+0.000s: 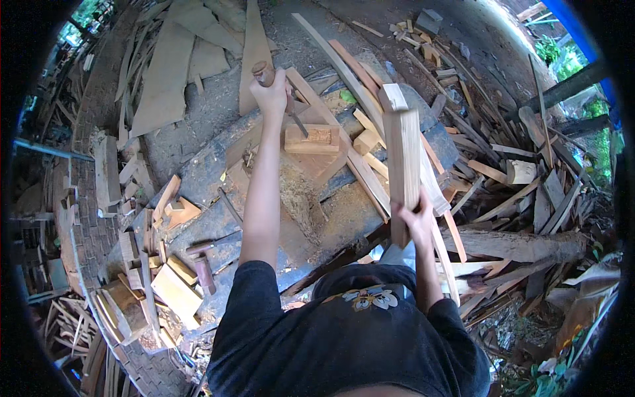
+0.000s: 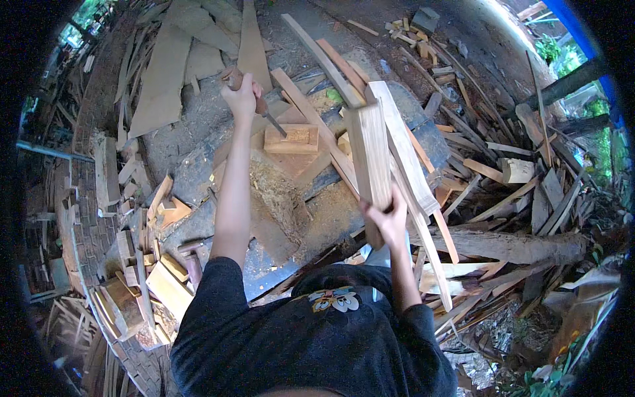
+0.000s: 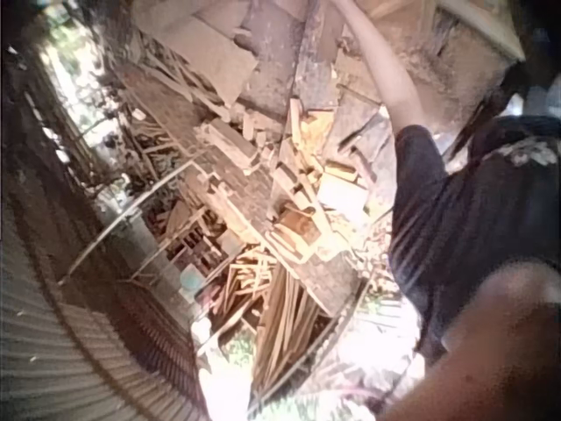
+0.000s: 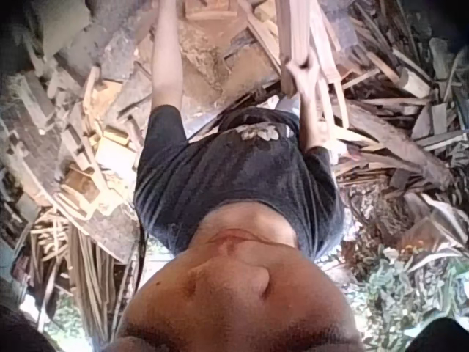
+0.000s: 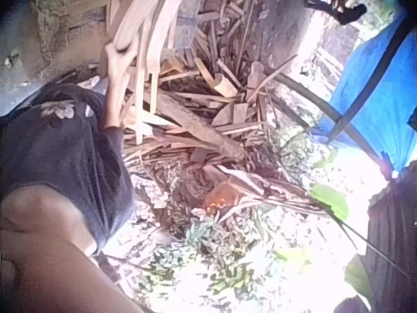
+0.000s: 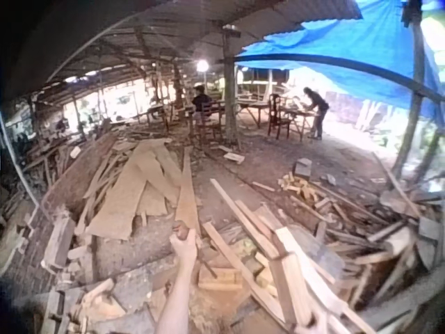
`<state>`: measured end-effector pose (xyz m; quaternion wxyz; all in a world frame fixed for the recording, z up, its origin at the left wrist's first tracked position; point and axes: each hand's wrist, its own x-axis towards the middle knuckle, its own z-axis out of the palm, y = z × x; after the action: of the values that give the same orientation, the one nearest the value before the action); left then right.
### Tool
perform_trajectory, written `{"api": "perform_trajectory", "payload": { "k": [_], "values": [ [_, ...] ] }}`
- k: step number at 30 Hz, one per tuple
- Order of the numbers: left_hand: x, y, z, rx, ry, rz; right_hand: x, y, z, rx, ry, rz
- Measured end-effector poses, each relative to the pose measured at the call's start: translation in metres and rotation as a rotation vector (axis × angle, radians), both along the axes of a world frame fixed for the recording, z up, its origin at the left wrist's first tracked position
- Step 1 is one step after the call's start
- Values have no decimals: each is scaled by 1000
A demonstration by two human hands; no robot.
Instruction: Using a chisel and a wooden block as a mallet to carve a mortise into a wooden piece.
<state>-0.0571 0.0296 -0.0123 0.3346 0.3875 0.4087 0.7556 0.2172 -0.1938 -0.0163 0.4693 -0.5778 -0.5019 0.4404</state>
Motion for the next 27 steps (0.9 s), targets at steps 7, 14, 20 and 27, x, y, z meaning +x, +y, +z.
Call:
{"api": "perform_trajectory", "payload": {
  "k": [7,14,20,27],
  "values": [
    [3,0,0,-4,34,79,2,-35,-26,-64,222,-59],
    [5,-13,8,-10,-30,68,-10,-40,-17,-229,113,-75],
    [-2,-10,-20,-28,-6,134,3,40,83,608,-972,16],
    [16,-24,-14,85,193,241,-30,132,230,1022,-1501,58]
  ]
}}
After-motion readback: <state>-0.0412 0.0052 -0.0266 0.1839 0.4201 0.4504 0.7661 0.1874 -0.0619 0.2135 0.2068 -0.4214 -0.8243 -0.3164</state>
